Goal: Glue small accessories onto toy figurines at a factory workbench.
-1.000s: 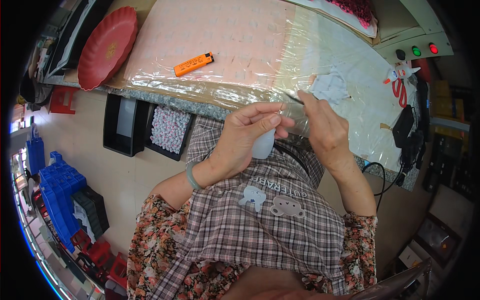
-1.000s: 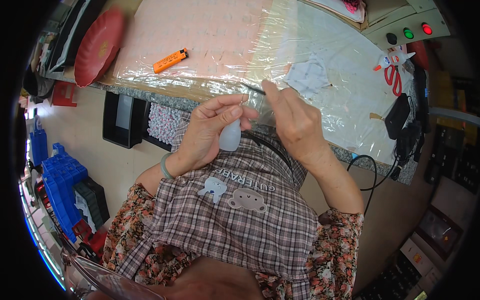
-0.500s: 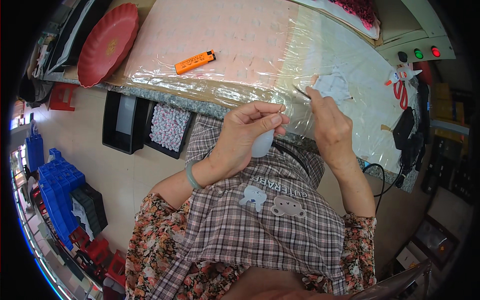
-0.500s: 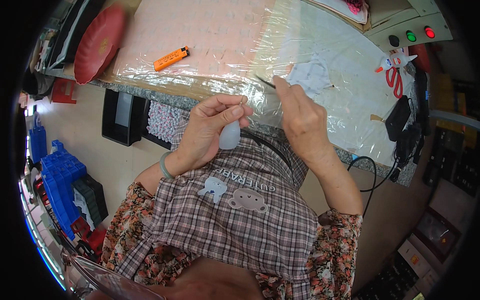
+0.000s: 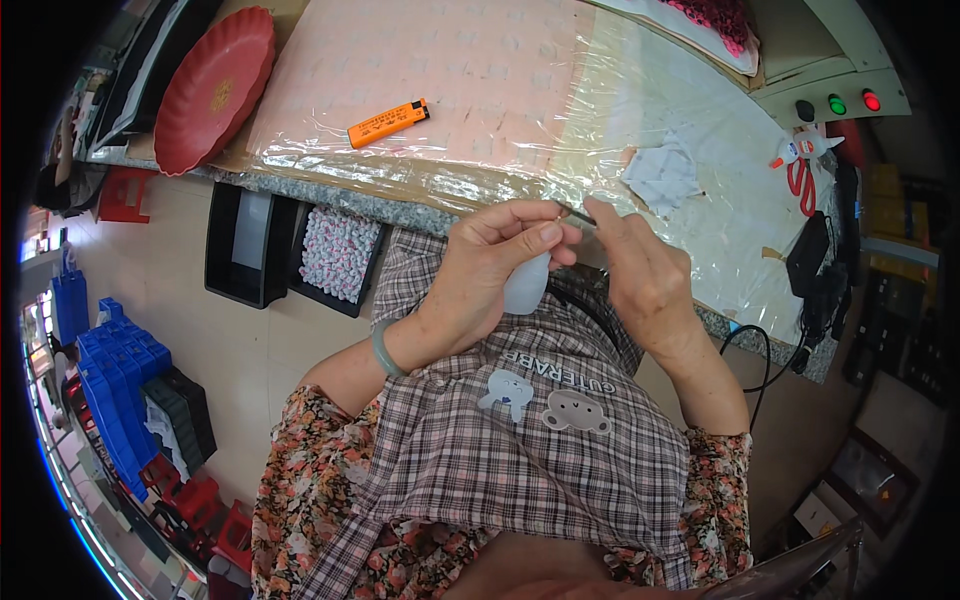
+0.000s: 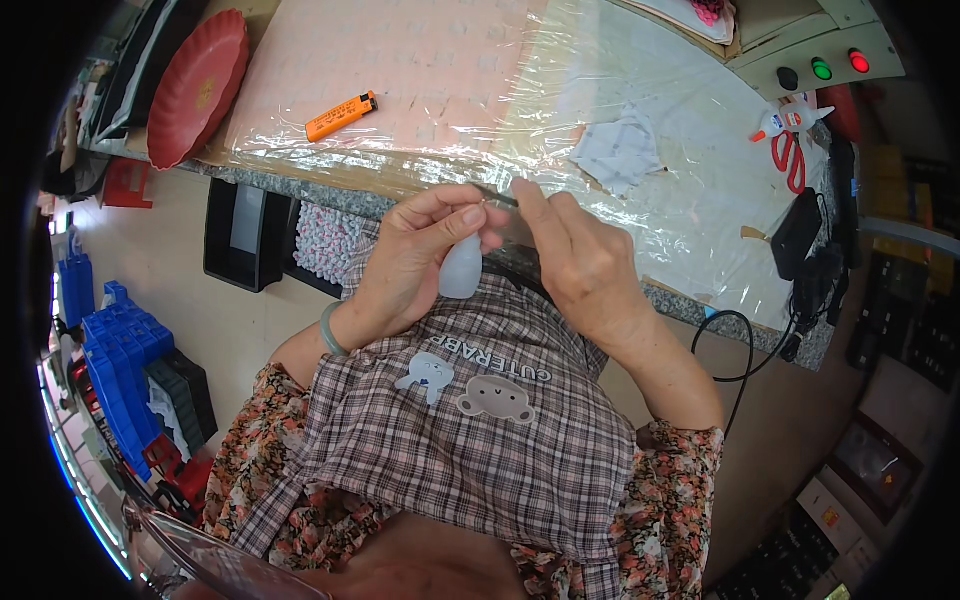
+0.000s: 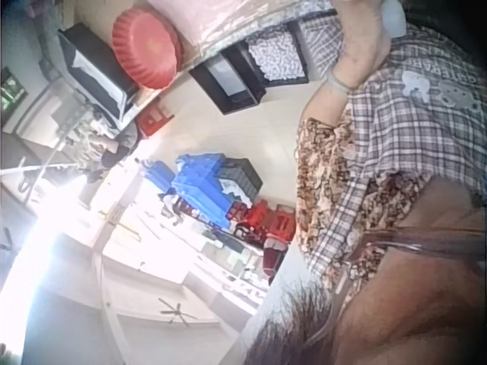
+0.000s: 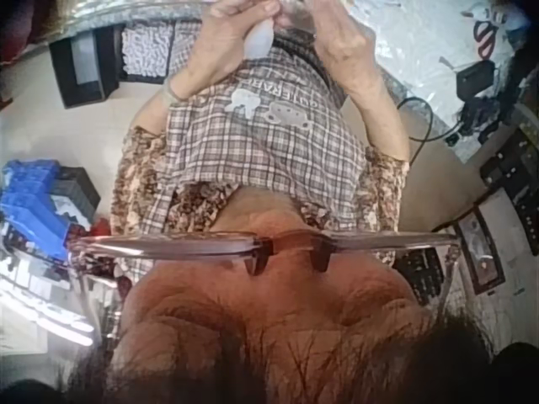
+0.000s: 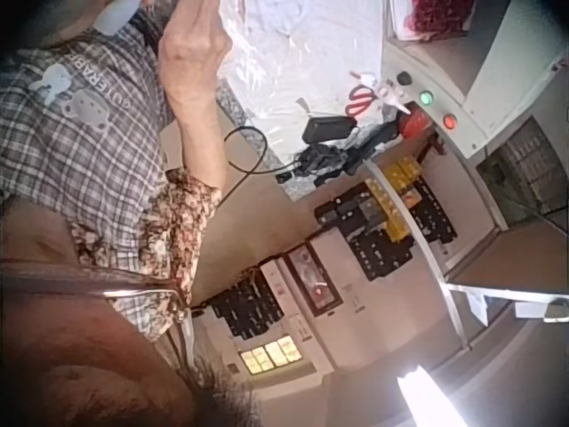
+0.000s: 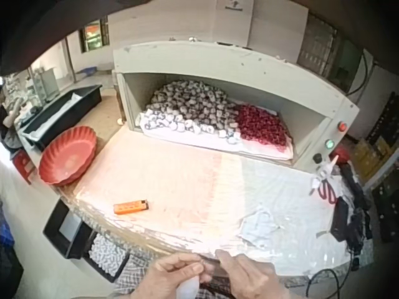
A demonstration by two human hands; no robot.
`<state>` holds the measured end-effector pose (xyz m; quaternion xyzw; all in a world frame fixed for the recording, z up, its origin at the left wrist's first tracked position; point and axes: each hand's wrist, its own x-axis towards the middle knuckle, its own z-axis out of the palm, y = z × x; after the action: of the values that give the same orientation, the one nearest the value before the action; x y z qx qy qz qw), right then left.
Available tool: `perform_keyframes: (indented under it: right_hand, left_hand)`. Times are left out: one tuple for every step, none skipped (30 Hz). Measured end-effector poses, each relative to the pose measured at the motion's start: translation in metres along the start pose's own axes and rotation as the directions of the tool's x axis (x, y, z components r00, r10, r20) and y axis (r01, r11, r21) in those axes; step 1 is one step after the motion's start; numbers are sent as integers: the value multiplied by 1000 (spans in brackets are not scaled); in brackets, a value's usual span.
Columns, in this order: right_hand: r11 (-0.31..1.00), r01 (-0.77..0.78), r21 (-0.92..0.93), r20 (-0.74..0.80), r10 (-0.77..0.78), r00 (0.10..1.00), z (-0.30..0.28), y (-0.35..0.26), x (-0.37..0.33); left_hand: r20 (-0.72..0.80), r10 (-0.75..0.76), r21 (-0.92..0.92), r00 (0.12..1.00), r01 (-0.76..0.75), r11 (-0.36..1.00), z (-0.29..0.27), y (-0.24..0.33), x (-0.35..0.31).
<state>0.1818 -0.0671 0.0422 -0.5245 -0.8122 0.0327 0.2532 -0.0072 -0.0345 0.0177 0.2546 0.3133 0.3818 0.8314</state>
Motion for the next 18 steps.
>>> perform_keyframes:
  right_hand:
    - [1000, -4, 1, 23, 4, 1000, -1, -3, -1]
    - [1000, -7, 2, 45, 7, 999, -2, -4, -1]
    - [1000, -8, 2, 45, 8, 999, -3, -4, 0]
    - [997, -77, -28, 52, 78, 996, -5, -3, 2]
    - [988, -145, -59, 56, 148, 987, -6, -2, 4]
    - [980, -193, -49, 31, 194, 980, -4, 5, 5]
    - [980, -192, -49, 32, 194, 981, -4, 5, 5]
    - [988, -151, -10, 11, 151, 988, -5, 4, 5]
    - [994, -110, 28, -11, 110, 994, -6, 3, 4]
    - [994, -110, 28, -10, 110, 994, -5, 1, 3]
    - [996, -81, 35, 0, 81, 997, -4, -2, 1]
    - [998, -53, 41, 9, 53, 999, -4, -3, 0]
    - [998, -54, 40, 9, 54, 999, -5, -4, -1]
    - [999, -42, 20, 32, 42, 999, -6, -4, -2]
    - [1000, -30, 1, 56, 29, 998, -6, -4, -2]
    - [1000, -31, 1, 55, 30, 998, -6, -4, -3]
    - [999, -32, -1, 50, 32, 998, -6, -3, -3]
    - [1000, -31, -3, 46, 31, 998, -5, -2, -3]
  left_hand:
    - [16, 6, -13, 1000, -5, 1000, 0, 0, 0]
    - [31, 11, -26, 999, -10, 1000, -1, -1, 1]
    - [32, 10, -25, 999, -9, 1000, 0, 0, 1]
    - [30, -3, 7, 1000, 3, 1000, 0, 0, 0]
    - [28, -16, 39, 999, 15, 999, 0, 1, 0]
    - [27, -16, 38, 1000, 15, 999, 0, 1, 0]
    - [31, -11, 33, 999, 10, 999, 0, 1, 0]
    - [34, -7, 28, 999, 6, 1000, 0, 2, 0]
    - [34, -8, 27, 999, 7, 1000, 0, 2, 0]
    - [35, -5, 1, 999, 5, 1000, 1, 1, 0]
    - [35, -2, -25, 999, 3, 1000, 1, 1, 0]
    - [36, -3, -25, 999, 4, 1000, 1, 1, 1]
    - [43, -7, -37, 999, 9, 999, 1, 1, 1]
    - [50, -12, -49, 999, 14, 999, 1, 2, 1]
    - [50, -12, -49, 999, 15, 999, 0, 2, 1]
    - [53, -19, -46, 998, 22, 999, 0, 2, 1]
    - [56, -26, -43, 998, 28, 999, 0, 2, 2]
    - [55, -26, -44, 998, 28, 999, 0, 2, 1]
